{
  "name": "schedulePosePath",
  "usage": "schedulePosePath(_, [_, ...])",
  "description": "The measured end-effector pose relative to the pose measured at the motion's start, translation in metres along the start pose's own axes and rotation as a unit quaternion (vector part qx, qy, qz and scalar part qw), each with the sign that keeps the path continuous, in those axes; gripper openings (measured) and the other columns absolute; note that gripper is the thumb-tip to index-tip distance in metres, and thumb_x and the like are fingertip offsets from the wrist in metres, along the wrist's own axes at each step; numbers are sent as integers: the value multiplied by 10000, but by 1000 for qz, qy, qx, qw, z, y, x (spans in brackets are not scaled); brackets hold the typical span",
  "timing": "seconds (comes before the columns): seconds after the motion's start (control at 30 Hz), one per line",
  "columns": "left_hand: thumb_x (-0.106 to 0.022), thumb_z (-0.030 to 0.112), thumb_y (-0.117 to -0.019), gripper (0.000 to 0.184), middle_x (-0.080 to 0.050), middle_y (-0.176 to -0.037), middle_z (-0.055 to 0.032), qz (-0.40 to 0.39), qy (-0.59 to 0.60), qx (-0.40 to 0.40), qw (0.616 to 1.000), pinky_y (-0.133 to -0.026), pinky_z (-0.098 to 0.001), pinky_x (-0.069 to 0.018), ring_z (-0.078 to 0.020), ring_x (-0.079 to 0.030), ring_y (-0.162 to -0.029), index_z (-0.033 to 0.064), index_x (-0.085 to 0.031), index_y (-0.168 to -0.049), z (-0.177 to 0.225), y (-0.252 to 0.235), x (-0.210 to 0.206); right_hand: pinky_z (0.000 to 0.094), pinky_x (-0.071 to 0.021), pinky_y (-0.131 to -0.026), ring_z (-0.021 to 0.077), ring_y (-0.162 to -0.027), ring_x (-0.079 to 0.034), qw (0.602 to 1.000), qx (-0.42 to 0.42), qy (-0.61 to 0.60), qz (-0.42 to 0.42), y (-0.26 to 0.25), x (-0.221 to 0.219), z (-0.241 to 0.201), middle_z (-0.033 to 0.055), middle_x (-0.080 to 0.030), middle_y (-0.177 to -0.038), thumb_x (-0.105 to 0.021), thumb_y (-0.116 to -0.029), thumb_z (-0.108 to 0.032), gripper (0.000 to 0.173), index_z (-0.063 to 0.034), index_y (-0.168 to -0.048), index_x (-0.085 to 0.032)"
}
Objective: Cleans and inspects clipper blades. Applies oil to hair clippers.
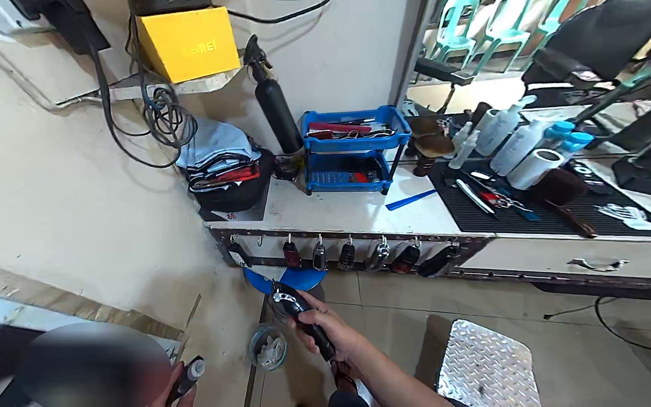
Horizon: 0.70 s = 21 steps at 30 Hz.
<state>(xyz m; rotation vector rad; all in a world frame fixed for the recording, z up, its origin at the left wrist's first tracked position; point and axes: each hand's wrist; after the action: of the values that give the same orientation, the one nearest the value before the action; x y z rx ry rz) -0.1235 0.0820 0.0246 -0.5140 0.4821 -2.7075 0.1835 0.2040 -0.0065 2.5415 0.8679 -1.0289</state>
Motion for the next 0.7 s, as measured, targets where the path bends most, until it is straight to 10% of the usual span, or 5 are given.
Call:
schedulePosePath(0.4, [-739, 96, -918, 364, -657, -1322, -78, 75, 18, 11, 997, -1003, -326, -566, -181, -646, -1193, 33, -697, -1274, 15, -13, -46, 218, -519, -497, 91, -577, -588, 999, -16, 30, -33, -27, 17, -29, 68, -658, -963, -694, -943, -512, 693, -139, -1457, -416])
schedulePosePath(0.6, [-746, 133, -926, 361, -652, -1329, -79, 86, 11, 13, 996, -1008, -332, -564, -197, -643, -1196, 56, -704, -1276, 20, -17, -64, 249, -545, -535, 129, -629, -624, 995, -54, 79, -26, -40, 29, -46, 89, -656, -961, -720, -922, -339, 591, -93, -1378, -436])
schedulePosePath(0.7, [-738, 126, -927, 365, -650, -1330, -90, 94, 0, 21, 995, -1005, -331, -565, -205, -643, -1196, 42, -699, -1280, 20, -15, -69, 238, -530, -501, 114, -581, -606, 991, -91, 99, -25, -41, 37, -50, 57, -651, -867, -647, -912, -640, 697, -93, -1326, -526])
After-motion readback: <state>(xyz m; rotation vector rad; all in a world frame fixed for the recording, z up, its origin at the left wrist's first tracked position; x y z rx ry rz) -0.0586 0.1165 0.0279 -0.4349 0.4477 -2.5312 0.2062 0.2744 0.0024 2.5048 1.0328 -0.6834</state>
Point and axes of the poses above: each hand's wrist, its own y-axis away from the middle knuckle, its own x-axis out of the back of the hand, z = x × y
